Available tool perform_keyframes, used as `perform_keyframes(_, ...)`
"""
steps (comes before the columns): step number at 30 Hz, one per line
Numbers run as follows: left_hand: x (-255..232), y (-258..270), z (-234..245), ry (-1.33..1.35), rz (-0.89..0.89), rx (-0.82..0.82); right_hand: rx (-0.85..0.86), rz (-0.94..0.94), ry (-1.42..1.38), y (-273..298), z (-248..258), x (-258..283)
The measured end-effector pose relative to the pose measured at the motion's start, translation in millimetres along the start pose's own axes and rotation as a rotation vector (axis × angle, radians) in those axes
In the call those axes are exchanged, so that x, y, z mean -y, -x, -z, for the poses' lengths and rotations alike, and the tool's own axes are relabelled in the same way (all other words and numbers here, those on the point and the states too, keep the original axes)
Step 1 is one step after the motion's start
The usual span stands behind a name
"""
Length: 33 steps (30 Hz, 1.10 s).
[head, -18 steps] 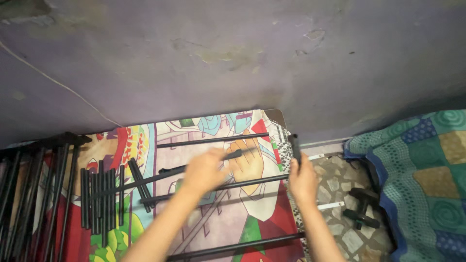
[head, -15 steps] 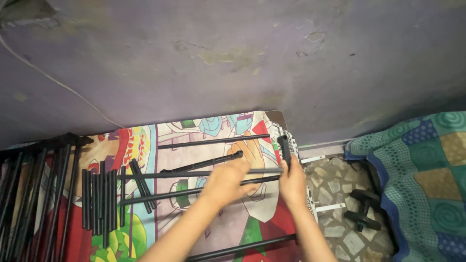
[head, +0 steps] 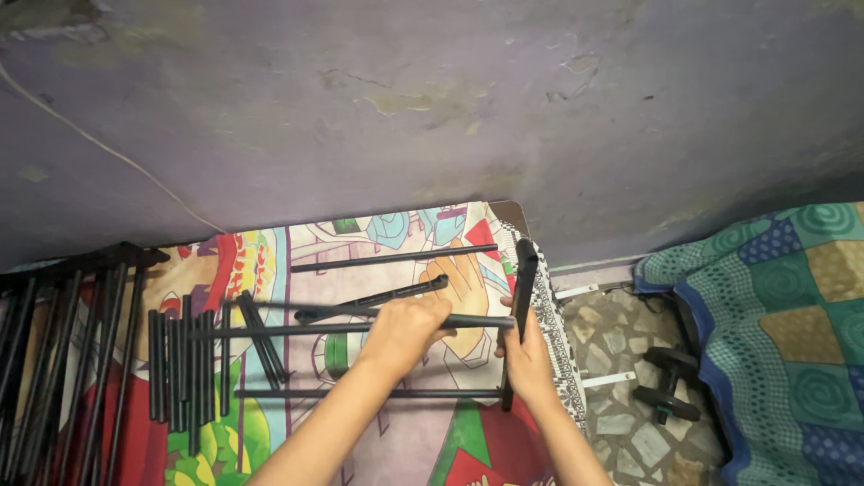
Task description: The person assembles a metal frame by inserting short black rods into the holes of a ladder-like frame. They repeatedly pick up rods, align them with the frame, and push them into place, working on a patterned cloth-covered surface.
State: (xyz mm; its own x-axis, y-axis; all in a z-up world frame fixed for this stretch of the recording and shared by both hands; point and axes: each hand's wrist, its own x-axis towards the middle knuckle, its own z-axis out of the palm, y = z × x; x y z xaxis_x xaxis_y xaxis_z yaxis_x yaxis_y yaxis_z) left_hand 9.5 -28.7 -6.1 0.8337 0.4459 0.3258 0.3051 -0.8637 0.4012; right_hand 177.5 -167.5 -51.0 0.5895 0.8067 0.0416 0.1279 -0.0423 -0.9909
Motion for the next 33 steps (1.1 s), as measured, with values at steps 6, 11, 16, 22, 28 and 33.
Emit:
perform_keyframes(6,-25.1,-2.1,-7.5,-0.227,-0.017,0.041,-0.053,-0.04,0.064,-0.3,2.4,-7.8)
perform_keyframes(11,-25.8,-9.7,27.5,-0.01,0.236,0.186,-0.325,0.518,0.427,-23.3,29.9,-25.8)
perform_keyframes(16,-1.3,-3.8,71.7,-0.084,0.426,0.266,-0.285,-0.261,-0.211,-38.1,92.0,-7.5)
perform_keyframes(22,-42.0,-4.1,28.1,0.174,0.104,0.388,-0.153,-0.395,-0.205,-43.5,49.0,13.1)
perform_keyframes(28,-52.7,12.1,8.1,0.125,0.102,0.572,0.02,-0.292,-0.325,-48.4,35.2,20.1)
perform_keyframes(33,-42.8,10.5,15.7,0.102,-0.051,0.379,0.071,-0.303,-0.236,-24.1,20.5,16.1)
